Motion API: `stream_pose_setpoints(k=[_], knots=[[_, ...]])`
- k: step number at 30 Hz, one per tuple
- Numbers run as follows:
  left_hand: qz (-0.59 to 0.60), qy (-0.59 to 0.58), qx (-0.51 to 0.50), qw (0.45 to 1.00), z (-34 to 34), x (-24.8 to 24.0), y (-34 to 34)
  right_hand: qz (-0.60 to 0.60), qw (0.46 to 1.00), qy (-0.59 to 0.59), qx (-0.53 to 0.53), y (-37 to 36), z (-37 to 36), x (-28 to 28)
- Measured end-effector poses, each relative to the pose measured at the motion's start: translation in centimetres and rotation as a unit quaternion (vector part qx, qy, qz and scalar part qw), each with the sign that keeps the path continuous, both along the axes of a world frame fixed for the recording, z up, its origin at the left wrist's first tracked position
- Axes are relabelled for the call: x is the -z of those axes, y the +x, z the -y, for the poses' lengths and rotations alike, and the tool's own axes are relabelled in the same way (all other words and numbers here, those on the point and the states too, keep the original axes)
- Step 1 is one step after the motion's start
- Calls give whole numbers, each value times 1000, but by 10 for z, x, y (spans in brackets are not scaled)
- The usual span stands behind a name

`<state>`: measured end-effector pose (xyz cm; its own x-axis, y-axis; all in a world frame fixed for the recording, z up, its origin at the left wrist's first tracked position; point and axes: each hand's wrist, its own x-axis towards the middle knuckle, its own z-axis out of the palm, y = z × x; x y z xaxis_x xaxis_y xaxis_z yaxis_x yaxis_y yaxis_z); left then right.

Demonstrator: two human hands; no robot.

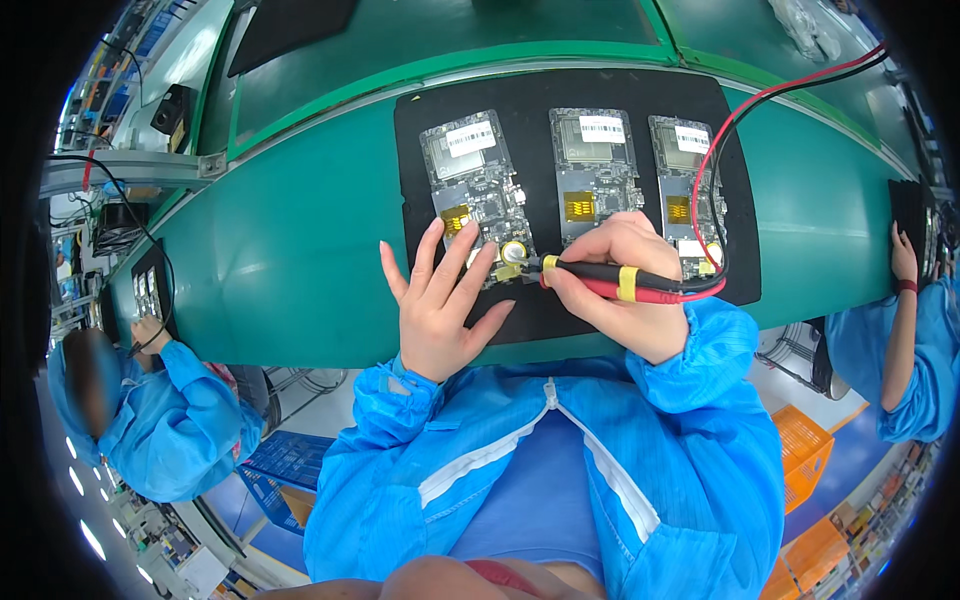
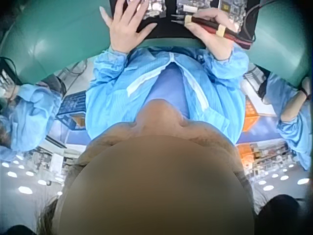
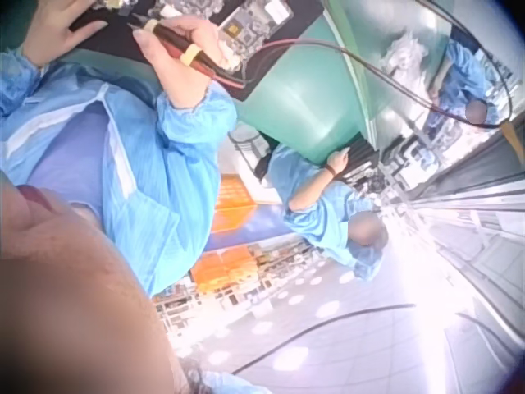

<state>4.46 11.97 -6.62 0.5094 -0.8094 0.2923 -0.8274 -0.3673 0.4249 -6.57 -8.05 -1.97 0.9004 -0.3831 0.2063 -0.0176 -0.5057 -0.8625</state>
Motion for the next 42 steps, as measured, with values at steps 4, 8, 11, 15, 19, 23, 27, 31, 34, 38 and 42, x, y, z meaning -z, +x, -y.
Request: stream_pose_setpoints(k=[4, 8, 11, 15, 19, 23, 27, 31, 34, 38, 42], knots=[[-4, -2, -1, 1000, 0, 2, 0, 48, 996, -71, -7, 9, -2, 1], [4, -1, -4, 1000, 0, 2, 1, 44, 996, -77, -10, 11, -1, 2], [-1, 0, -3, 1000, 0, 2, 1, 43, 995, -89, -12, 11, 0, 5], [-1, -1, -4, 1000, 1, 2, 0, 31, 997, -72, -7, 9, 1, 7], [-3, -2, -4, 1000, 1, 2, 0, 36, 997, -64, -16, 9, 2, 9], [-4, 0, -5, 1000, 1, 1, 0, 39, 997, -69, -15, 9, 3, 10], [-3, 1, -4, 1000, 2, 1, 0, 42, 996, -73, -8, 12, 3, 12], [-3, -1, -1, 1000, 2, 0, 0, 50, 995, -88, -3, 14, 4, 12], [-3, 2, -1, 1000, 1, 0, 0, 35, 997, -69, -9, 12, 3, 13], [-15, -6, -11, 1000, -1, 1, 0, 46, 996, -77, -2, 13, 2, 16], [-22, -29, -32, 999, -4, -2, 3, 69, 993, -94, -1, 17, 0, 17]])
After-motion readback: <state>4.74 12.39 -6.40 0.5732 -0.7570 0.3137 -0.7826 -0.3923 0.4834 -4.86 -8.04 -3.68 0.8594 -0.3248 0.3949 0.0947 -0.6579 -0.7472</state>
